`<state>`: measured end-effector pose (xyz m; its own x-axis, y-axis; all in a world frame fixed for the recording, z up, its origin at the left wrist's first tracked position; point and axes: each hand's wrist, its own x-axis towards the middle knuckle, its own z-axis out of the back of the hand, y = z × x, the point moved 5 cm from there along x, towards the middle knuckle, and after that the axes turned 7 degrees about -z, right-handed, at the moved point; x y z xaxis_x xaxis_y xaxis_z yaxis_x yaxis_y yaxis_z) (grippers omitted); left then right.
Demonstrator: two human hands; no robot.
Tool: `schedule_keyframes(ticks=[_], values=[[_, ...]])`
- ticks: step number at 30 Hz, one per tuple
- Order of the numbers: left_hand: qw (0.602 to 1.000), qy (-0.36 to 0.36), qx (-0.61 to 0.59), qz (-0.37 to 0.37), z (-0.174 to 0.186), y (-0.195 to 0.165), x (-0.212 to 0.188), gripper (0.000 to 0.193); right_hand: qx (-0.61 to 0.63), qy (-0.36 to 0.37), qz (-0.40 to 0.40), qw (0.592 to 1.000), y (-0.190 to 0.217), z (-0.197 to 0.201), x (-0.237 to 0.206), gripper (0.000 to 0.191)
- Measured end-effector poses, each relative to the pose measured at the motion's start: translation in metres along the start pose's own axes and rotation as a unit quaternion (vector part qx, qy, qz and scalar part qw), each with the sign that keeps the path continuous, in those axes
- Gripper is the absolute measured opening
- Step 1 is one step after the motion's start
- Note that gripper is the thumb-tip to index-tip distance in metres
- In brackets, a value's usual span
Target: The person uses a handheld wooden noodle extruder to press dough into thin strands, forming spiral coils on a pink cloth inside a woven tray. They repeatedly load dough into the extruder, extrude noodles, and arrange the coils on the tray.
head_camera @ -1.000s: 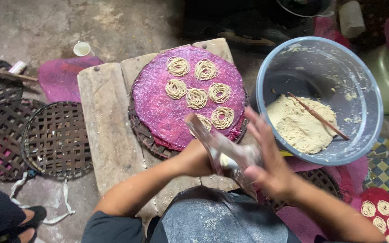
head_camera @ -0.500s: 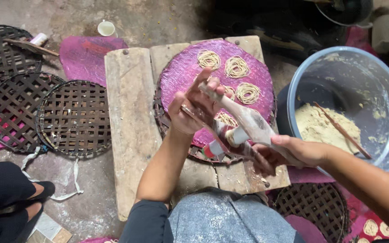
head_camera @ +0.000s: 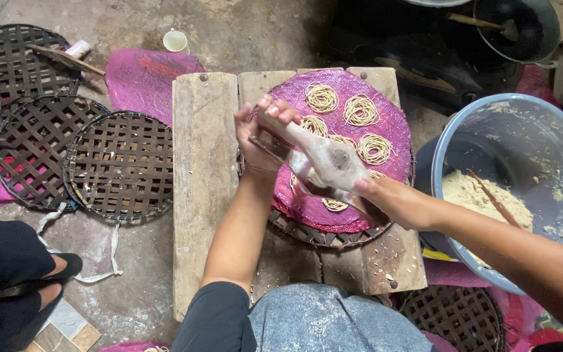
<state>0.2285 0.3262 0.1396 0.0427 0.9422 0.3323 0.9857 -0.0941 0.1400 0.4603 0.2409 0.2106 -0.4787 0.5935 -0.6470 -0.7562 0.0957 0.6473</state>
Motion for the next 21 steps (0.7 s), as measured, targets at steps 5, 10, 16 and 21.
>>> schedule_keyframes(ticks=[5,10,16,21], values=[[0.998,-0.028,-0.049,-0.014,0.008,0.017,0.016,0.023,-0.057,-0.056,-0.074,0.994,0.000,0.022,-0.007,0.072],[1.000,0.007,0.027,-0.014,-0.011,-0.004,0.025,0.030,0.010,-0.059,-0.017,0.998,0.010,0.010,0.004,0.065],[0.999,-0.022,0.006,-0.040,-0.014,0.013,0.010,0.025,-0.035,-0.044,-0.071,0.996,-0.001,0.020,-0.002,0.074],[1.000,-0.023,-0.009,-0.014,-0.011,0.011,0.029,0.029,-0.007,-0.114,-0.021,0.993,-0.003,0.031,0.007,0.062]])
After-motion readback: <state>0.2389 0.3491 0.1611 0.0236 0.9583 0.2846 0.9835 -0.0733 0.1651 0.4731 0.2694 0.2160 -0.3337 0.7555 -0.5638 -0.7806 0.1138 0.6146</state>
